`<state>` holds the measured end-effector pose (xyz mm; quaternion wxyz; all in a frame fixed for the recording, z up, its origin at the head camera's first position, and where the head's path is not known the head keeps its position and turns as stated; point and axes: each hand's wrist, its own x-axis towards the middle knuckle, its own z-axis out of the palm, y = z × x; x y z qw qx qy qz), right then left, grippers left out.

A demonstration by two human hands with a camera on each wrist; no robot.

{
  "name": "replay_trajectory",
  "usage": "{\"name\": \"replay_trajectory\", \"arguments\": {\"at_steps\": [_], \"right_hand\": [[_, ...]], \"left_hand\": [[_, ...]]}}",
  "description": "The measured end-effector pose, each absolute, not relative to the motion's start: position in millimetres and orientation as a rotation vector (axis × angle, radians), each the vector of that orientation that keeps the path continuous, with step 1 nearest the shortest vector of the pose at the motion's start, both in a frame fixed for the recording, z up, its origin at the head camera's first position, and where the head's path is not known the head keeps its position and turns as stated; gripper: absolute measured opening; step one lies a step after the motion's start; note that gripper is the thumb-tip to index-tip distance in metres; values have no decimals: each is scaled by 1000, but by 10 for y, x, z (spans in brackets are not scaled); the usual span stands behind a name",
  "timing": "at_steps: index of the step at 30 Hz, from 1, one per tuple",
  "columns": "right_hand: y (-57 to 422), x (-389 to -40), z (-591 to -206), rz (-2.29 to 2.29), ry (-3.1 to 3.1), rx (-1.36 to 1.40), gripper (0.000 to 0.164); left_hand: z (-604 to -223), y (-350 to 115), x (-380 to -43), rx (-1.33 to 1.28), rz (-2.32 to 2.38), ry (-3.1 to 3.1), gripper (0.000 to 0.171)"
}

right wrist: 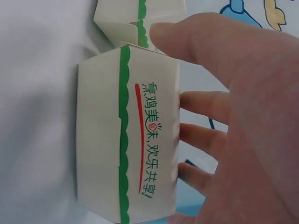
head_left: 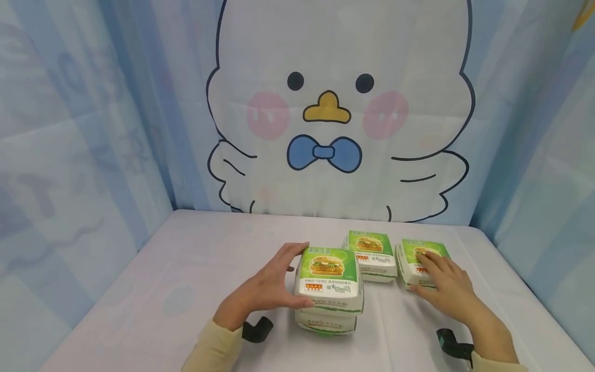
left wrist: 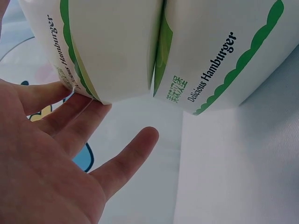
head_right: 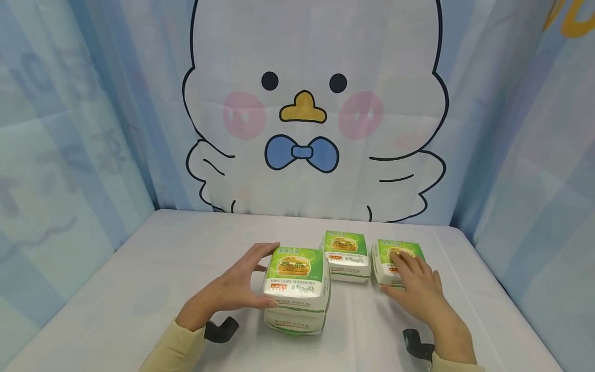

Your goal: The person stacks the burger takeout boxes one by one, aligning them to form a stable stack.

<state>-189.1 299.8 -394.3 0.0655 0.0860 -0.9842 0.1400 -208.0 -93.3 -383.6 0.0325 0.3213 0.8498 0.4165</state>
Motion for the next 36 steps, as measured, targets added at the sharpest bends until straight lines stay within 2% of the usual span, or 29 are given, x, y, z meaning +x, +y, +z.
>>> {"name": "replay_trajectory", "arguments": {"at_steps": [12,19,26,36], "right_hand": [[3030,-1778,-3792,437,-3039,168,77],[3099,-1840,-3918,491,-2978,126,92],[3228,-1816,-3944,523,-2999,119,93],[3354,-1817,-4029,676,-3052,15,106]], "left_hand": [[-3841,-932,-2097,985,1267,2636,107],[-3851,-932,-2086,983,1271,2635,106],[-3850,-935,-2082,981,1269,2636,107],[-3862,-922,-2079,969,1259,2646,108]]}}
